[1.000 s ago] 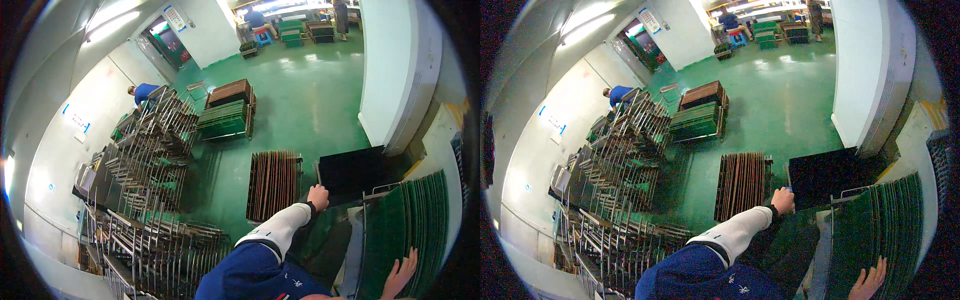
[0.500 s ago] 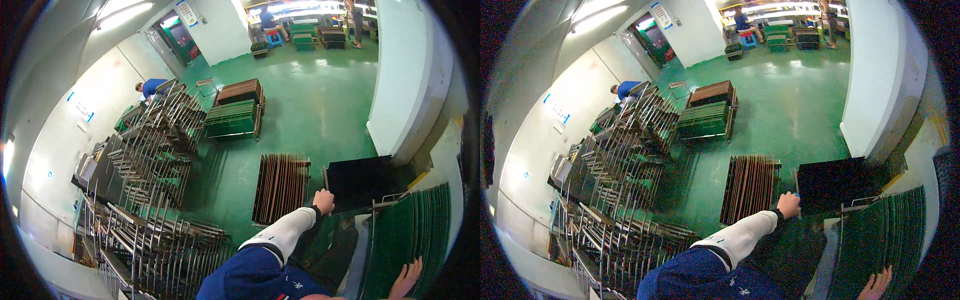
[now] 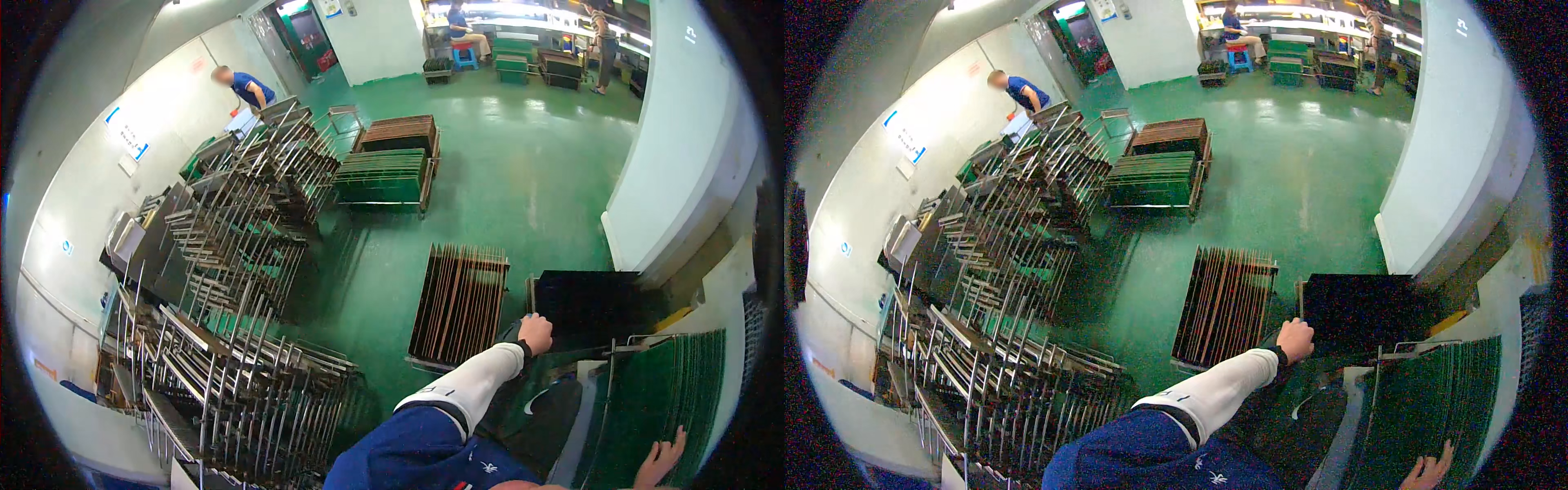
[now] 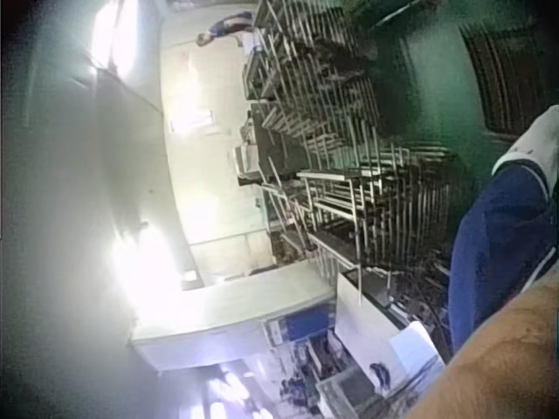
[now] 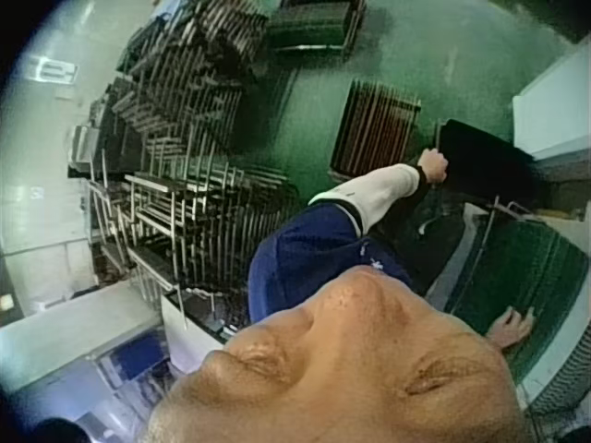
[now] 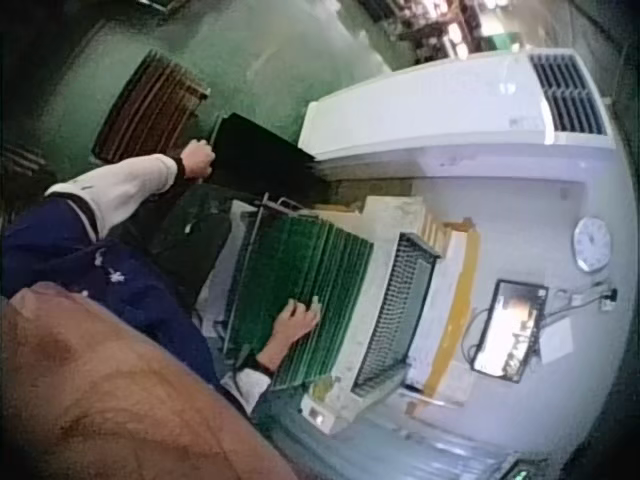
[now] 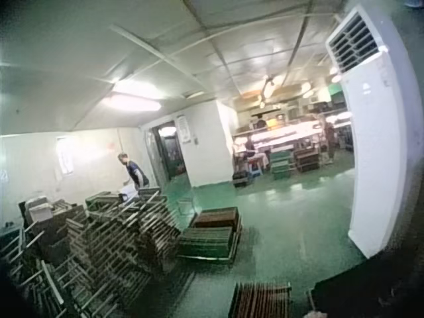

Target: Sorting green circuit boards from one stack and placing them into a machine or another rack.

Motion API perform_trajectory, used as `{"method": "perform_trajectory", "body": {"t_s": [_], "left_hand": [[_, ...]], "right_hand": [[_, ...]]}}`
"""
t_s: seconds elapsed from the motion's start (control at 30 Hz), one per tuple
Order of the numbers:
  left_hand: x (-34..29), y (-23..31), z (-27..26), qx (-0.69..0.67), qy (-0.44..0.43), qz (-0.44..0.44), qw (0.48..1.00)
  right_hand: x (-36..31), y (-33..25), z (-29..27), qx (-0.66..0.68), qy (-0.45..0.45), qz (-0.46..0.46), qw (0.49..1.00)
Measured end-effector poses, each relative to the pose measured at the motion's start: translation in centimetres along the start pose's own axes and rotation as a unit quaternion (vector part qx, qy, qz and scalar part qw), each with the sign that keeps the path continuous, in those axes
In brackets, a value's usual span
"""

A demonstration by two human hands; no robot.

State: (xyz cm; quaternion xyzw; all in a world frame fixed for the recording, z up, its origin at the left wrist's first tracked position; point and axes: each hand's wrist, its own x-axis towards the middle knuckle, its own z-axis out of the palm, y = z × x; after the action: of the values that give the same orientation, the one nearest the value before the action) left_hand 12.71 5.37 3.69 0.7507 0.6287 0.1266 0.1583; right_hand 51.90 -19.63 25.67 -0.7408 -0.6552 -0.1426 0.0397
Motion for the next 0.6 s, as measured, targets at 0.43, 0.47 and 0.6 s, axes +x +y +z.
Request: {"method": "perform_trajectory", "body": {"t_s": [0.43,0.47,0.6], "left_hand": [[0.0,-0.1,0.1,0.021,-0.024,0.0,0.999],[0.0,-0.1,0.1,0.024,-0.024,0.0,0.999],[0.2,0.5,-0.1,0.024,-0.027,0.011,0.999]], "right_hand": [[0.8,-2.4,-2.1,0.079,-0.268,0.247,0.928],[0.7,-1.6,-1.2,0.082,-0.269,0.247,0.927],[-2.1,5.3,6.9,0.093,-0.264,0.264,0.923]]}}
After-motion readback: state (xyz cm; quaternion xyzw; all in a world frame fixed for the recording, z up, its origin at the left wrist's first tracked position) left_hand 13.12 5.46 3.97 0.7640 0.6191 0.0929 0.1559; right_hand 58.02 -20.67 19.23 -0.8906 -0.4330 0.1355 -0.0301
